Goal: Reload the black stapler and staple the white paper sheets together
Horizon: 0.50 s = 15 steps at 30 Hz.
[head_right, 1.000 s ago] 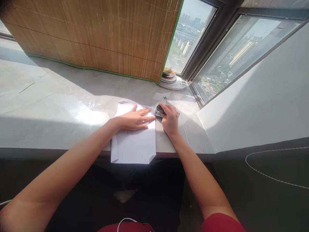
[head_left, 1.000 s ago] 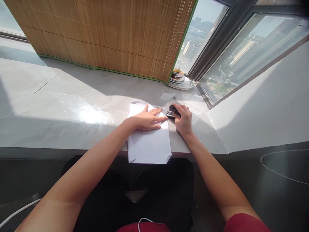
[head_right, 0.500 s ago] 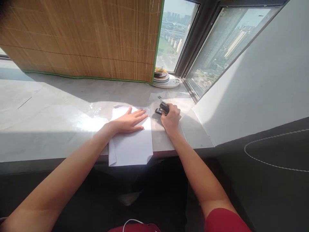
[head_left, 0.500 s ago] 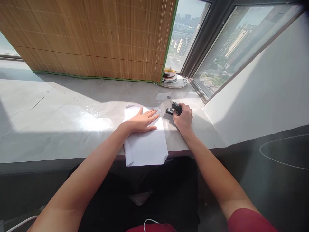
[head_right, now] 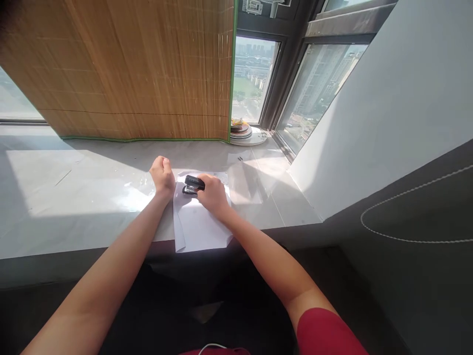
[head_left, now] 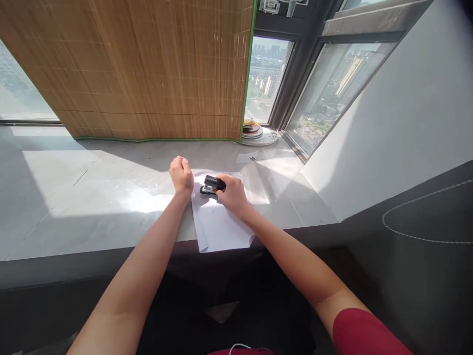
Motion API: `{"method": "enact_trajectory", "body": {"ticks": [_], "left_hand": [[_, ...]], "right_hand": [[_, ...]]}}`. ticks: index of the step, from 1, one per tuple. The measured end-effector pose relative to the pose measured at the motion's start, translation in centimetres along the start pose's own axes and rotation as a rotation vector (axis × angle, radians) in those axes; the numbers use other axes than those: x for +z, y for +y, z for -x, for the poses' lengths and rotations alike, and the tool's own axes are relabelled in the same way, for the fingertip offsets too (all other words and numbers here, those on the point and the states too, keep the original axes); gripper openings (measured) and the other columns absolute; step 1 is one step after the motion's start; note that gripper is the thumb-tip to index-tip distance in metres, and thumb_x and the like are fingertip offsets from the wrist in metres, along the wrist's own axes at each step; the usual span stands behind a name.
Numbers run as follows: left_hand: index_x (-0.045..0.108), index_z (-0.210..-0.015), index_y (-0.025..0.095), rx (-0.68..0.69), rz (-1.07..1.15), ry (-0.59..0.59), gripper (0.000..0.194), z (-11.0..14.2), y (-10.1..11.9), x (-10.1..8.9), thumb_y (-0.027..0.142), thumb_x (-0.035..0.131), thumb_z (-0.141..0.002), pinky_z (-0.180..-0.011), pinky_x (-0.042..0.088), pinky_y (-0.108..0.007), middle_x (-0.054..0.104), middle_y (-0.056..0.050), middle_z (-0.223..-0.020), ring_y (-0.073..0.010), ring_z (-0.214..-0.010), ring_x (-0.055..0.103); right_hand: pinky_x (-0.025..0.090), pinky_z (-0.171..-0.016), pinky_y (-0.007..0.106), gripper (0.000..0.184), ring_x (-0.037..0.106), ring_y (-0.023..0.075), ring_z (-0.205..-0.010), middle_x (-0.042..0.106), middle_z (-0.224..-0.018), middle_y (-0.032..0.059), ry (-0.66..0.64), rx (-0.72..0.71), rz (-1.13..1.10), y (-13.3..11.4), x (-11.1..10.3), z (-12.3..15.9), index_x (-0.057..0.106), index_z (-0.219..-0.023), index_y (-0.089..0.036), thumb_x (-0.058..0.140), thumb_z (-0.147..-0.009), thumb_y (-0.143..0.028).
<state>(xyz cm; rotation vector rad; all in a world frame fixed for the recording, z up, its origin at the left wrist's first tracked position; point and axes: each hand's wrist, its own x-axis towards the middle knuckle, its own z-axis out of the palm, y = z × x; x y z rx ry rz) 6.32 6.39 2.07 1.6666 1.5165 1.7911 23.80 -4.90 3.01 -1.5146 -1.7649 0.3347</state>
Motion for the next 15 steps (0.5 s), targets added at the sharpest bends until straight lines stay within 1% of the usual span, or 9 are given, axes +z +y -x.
{"method": "enact_trajectory", "body": {"ticks": [3, 5, 7, 8, 9, 11, 12, 13, 15], "left_hand": [[0.038, -0.067, 0.023, -0.121, 0.125, 0.008, 0.039, -0.6, -1.0, -0.5, 0.019, 0.053, -0.103, -0.073, 0.038, -0.031, 0.041, 0.001, -0.069, -0.0185, -0.071, 0.039], [0.037, -0.065, 0.023, -0.218, 0.24, 0.022, 0.039, -0.8, -1.2, -0.6, 0.016, 0.053, -0.099, -0.067, 0.033, -0.03, 0.038, 0.001, -0.068, -0.0168, -0.069, 0.036], [0.036, -0.063, 0.022, -0.321, 0.346, 0.062, 0.038, -1.1, -1.5, -0.6, 0.014, 0.054, -0.096, -0.065, 0.032, -0.03, 0.037, 0.001, -0.069, -0.0156, -0.068, 0.035], [0.036, -0.063, 0.022, -0.366, 0.385, 0.084, 0.038, -1.2, -1.6, -0.6, 0.014, 0.054, -0.096, -0.065, 0.032, -0.03, 0.037, 0.001, -0.069, -0.0151, -0.067, 0.035], [0.036, -0.063, 0.022, -0.4, 0.411, 0.099, 0.039, -1.3, -1.8, -0.6, 0.015, 0.054, -0.097, -0.064, 0.032, -0.03, 0.037, 0.002, -0.069, -0.0149, -0.067, 0.034], [0.037, -0.064, 0.022, -0.424, 0.423, 0.106, 0.04, -1.5, -2.0, -0.4, 0.019, 0.053, -0.1, -0.063, 0.032, -0.03, 0.037, 0.002, -0.069, -0.0146, -0.066, 0.034], [0.036, -0.064, 0.022, -0.42, 0.413, 0.099, 0.041, -1.5, -2.0, -0.4, 0.021, 0.053, -0.102, -0.063, 0.032, -0.03, 0.037, 0.002, -0.069, -0.0145, -0.066, 0.035], [0.036, -0.064, 0.022, -0.412, 0.398, 0.088, 0.042, -1.5, -2.1, -0.3, 0.023, 0.052, -0.103, -0.063, 0.032, -0.03, 0.037, 0.001, -0.069, -0.0144, -0.066, 0.035], [0.036, -0.065, 0.022, -0.401, 0.378, 0.062, 0.043, -1.4, -2.0, -0.3, 0.025, 0.051, -0.105, -0.063, 0.033, -0.029, 0.038, 0.001, -0.068, -0.0141, -0.065, 0.036]], "right_hand": [[0.056, -0.094, 0.041, 0.034, 0.07, 0.0303, -0.11, 0.08, -0.116, 0.0079, -0.057, 0.004, 0.021, -0.5, 1.8, -0.4, 0.078, -0.117, -0.025, 0.07, -0.087, -0.013], [0.056, -0.095, 0.041, 0.038, 0.068, 0.0306, -0.115, 0.079, -0.12, 0.0088, -0.081, -0.05, -0.005, -0.1, 1.4, -0.9, 0.076, -0.126, -0.026, 0.077, -0.088, -0.02], [0.055, -0.093, 0.038, 0.037, 0.068, 0.0287, -0.112, 0.079, -0.119, 0.0082, -0.07, -0.101, -0.023, 1.3, -0.5, -1.6, 0.076, -0.127, -0.025, 0.08, -0.091, -0.032], [0.055, -0.089, 0.037, 0.029, 0.068, 0.0273, -0.105, 0.079, -0.112, 0.0075, -0.043, -0.089, 0.003, 2.4, -1.8, -2.0, 0.077, -0.12, -0.024, 0.076, -0.095, -0.038], [0.053, -0.083, 0.035, 0.021, 0.068, 0.0257, -0.095, 0.078, -0.101, 0.0068, -0.01, -0.044, 0.058, 3.8, -3.3, -2.5, 0.079, -0.107, -0.023, 0.069, -0.099, -0.04], [0.048, -0.073, 0.036, 0.037, 0.062, 0.0246, -0.075, 0.066, -0.071, 0.0061, 0.045, 0.145, 0.266, 7.2, -6.3, -3.2, 0.072, -0.074, -0.022, 0.054, -0.104, -0.034], [0.046, -0.071, 0.037, 0.039, 0.06, 0.0255, -0.071, 0.06, -0.063, 0.0068, 0.034, 0.242, 0.391, 9.0, -7.6, -3.5, 0.067, -0.064, -0.023, 0.055, -0.1, -0.031], [0.045, -0.069, 0.038, 0.038, 0.059, 0.0265, -0.068, 0.057, -0.06, 0.0075, 0.017, 0.307, 0.488, 10.7, -8.6, -3.6, 0.063, -0.059, -0.024, 0.058, -0.096, -0.03], [0.046, -0.07, 0.04, 0.035, 0.061, 0.0283, -0.068, 0.057, -0.059, 0.0094, 0.013, 0.369, 0.568, 13.4, -9.7, -3.4, 0.063, -0.058, -0.024, 0.06, -0.092, -0.031]]}}
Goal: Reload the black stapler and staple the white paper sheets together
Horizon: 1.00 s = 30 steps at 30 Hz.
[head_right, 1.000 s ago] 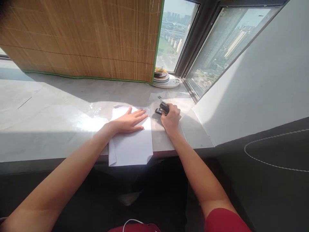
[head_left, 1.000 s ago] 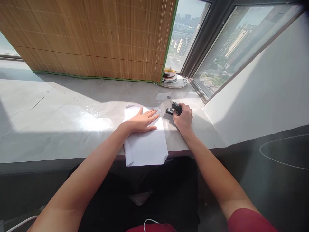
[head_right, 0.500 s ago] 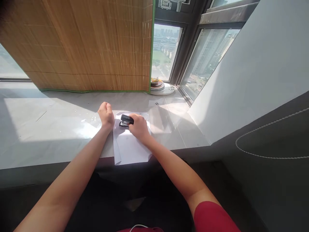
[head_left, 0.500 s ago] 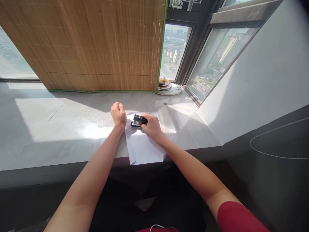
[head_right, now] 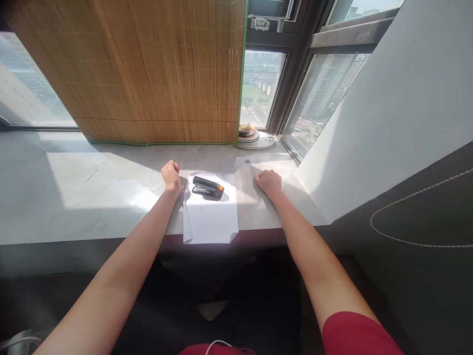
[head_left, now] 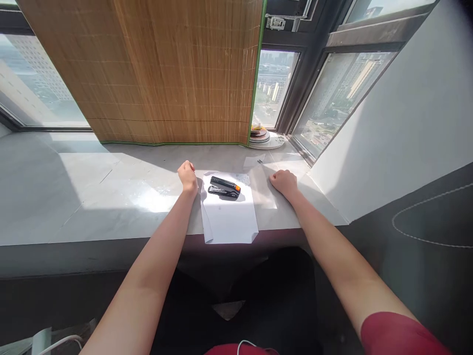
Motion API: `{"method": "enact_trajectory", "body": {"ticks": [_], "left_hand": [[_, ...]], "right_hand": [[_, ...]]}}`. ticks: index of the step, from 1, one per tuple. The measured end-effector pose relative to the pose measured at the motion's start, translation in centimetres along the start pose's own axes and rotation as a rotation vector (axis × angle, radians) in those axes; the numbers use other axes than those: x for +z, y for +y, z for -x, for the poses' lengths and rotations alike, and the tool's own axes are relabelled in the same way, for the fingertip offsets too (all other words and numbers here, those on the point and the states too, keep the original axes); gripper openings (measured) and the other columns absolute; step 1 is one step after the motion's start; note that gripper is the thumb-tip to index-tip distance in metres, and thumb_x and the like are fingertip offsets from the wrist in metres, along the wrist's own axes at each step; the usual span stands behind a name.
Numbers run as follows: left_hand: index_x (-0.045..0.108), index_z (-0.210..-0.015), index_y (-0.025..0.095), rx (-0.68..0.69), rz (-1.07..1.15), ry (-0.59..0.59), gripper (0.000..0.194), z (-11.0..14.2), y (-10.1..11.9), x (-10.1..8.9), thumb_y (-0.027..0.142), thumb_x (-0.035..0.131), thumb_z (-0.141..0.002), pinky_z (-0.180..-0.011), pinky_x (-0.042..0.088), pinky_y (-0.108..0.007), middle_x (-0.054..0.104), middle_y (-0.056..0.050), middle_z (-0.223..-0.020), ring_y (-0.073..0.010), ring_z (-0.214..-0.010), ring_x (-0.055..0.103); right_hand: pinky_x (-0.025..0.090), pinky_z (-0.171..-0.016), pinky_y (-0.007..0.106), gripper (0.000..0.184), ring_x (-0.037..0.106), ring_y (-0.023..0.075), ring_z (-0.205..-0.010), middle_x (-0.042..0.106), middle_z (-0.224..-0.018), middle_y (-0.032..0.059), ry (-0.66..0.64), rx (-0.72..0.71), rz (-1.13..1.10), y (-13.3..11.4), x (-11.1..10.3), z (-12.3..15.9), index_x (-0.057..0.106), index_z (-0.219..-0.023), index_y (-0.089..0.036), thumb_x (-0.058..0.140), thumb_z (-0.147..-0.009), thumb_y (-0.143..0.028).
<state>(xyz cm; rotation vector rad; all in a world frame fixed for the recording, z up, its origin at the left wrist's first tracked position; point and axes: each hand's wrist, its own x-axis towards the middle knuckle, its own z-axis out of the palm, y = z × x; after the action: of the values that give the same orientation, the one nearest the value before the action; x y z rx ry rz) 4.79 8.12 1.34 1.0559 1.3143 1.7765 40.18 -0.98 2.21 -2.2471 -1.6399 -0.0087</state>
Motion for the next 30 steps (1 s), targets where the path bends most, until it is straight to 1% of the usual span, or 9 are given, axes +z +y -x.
{"method": "enact_trajectory", "body": {"ticks": [4, 9, 12, 15, 18, 21, 25, 28, 30], "left_hand": [[0.037, -0.065, 0.022, -0.026, 0.001, -0.023, 0.046, 0.3, 0.2, 0.0, 0.028, 0.049, -0.108, -0.063, 0.033, -0.029, 0.039, 0.001, -0.067, -0.0142, -0.064, 0.035], [0.036, -0.062, 0.023, -0.046, 0.017, -0.038, 0.049, 0.5, 0.5, -0.2, 0.028, 0.051, -0.108, -0.061, 0.032, -0.029, 0.038, 0.002, -0.063, -0.0143, -0.062, 0.034], [0.038, -0.063, 0.023, -0.055, 0.03, -0.033, 0.049, 0.6, 0.8, -0.4, 0.032, 0.051, -0.108, -0.061, 0.033, -0.029, 0.04, 0.002, -0.064, -0.0139, -0.062, 0.035], [0.038, -0.064, 0.023, -0.06, 0.036, -0.03, 0.048, 0.7, 1.0, -0.7, 0.034, 0.051, -0.109, -0.063, 0.035, -0.029, 0.041, 0.002, -0.066, -0.0139, -0.061, 0.035], [0.038, -0.064, 0.023, -0.061, 0.04, -0.03, 0.048, 0.7, 1.0, -0.9, 0.031, 0.05, -0.109, -0.064, 0.035, -0.029, 0.04, 0.002, -0.067, -0.014, -0.062, 0.036], [0.038, -0.062, 0.022, -0.067, 0.041, -0.032, 0.048, 0.7, 0.7, -1.0, 0.028, 0.051, -0.108, -0.062, 0.033, -0.029, 0.039, 0.002, -0.066, -0.0139, -0.062, 0.035], [0.04, -0.059, 0.022, -0.069, 0.037, -0.044, 0.047, 0.6, 0.5, -0.8, 0.022, 0.05, -0.105, -0.06, 0.028, -0.03, 0.039, 0.002, -0.063, -0.0141, -0.06, 0.033], [0.039, -0.057, 0.022, -0.05, 0.028, -0.055, 0.048, 0.6, 0.5, -0.6, 0.018, 0.049, -0.104, -0.06, 0.027, -0.03, 0.037, 0.002, -0.061, -0.0146, -0.06, 0.032], [0.039, -0.056, 0.022, -0.038, 0.019, -0.059, 0.049, 0.6, 0.6, -0.6, 0.017, 0.048, -0.103, -0.06, 0.026, -0.03, 0.036, 0.002, -0.06, -0.0147, -0.06, 0.032]], "right_hand": [[0.05, -0.078, 0.045, 0.031, 0.069, 0.0337, -0.078, 0.064, -0.067, 0.0161, 0.022, 0.01, -0.043, 1.0, 0.7, 0.2, 0.066, -0.06, -0.021, 0.062, -0.09, -0.031], [0.052, -0.075, 0.04, 0.041, 0.068, 0.0299, -0.077, 0.065, -0.066, 0.0112, -0.035, 0.051, -0.229, -2.8, -1.3, 1.2, 0.066, -0.065, -0.022, 0.058, -0.1, -0.042], [0.055, -0.08, 0.033, 0.042, 0.071, 0.0236, -0.088, 0.076, -0.088, 0.0066, -0.11, -0.195, -0.417, -7.2, -2.0, 2.9, 0.075, -0.094, -0.024, 0.052, -0.108, -0.056], [0.055, -0.089, 0.032, 0.035, 0.072, 0.0229, -0.102, 0.079, -0.113, 0.0048, -0.319, -0.588, -0.583, -11.3, -1.2, 5.4, 0.075, -0.122, -0.027, 0.074, -0.097, -0.053], [0.054, -0.087, 0.032, 0.04, 0.073, 0.0241, -0.098, 0.08, -0.111, 0.0042, -0.339, -0.605, -0.521, -12.7, 0.3, 6.8, 0.073, -0.126, -0.026, 0.081, -0.088, -0.028], [0.055, -0.086, 0.033, 0.04, 0.074, 0.0247, -0.098, 0.081, -0.11, 0.0052, -0.311, -0.542, -0.518, -10.4, 1.0, 6.5, 0.074, -0.126, -0.025, 0.077, -0.087, -0.018], [0.057, -0.091, 0.036, 0.04, 0.076, 0.0256, -0.1, 0.082, -0.111, 0.006, -0.302, -0.448, -0.562, -4.5, 0.2, 5.0, 0.074, -0.127, -0.024, 0.078, -0.087, -0.021], [0.058, -0.094, 0.037, 0.056, 0.077, 0.0261, -0.105, 0.082, -0.116, 0.0057, -0.274, -0.426, -0.571, -0.2, -1.2, 3.9, 0.068, -0.142, -0.025, 0.081, -0.088, -0.03], [0.058, -0.093, 0.035, 0.047, 0.076, 0.0259, -0.107, 0.081, -0.117, 0.0068, -0.179, -0.344, -0.461, 2.6, -2.2, 3.2, 0.069, -0.143, -0.025, 0.071, -0.1, -0.043]]}}
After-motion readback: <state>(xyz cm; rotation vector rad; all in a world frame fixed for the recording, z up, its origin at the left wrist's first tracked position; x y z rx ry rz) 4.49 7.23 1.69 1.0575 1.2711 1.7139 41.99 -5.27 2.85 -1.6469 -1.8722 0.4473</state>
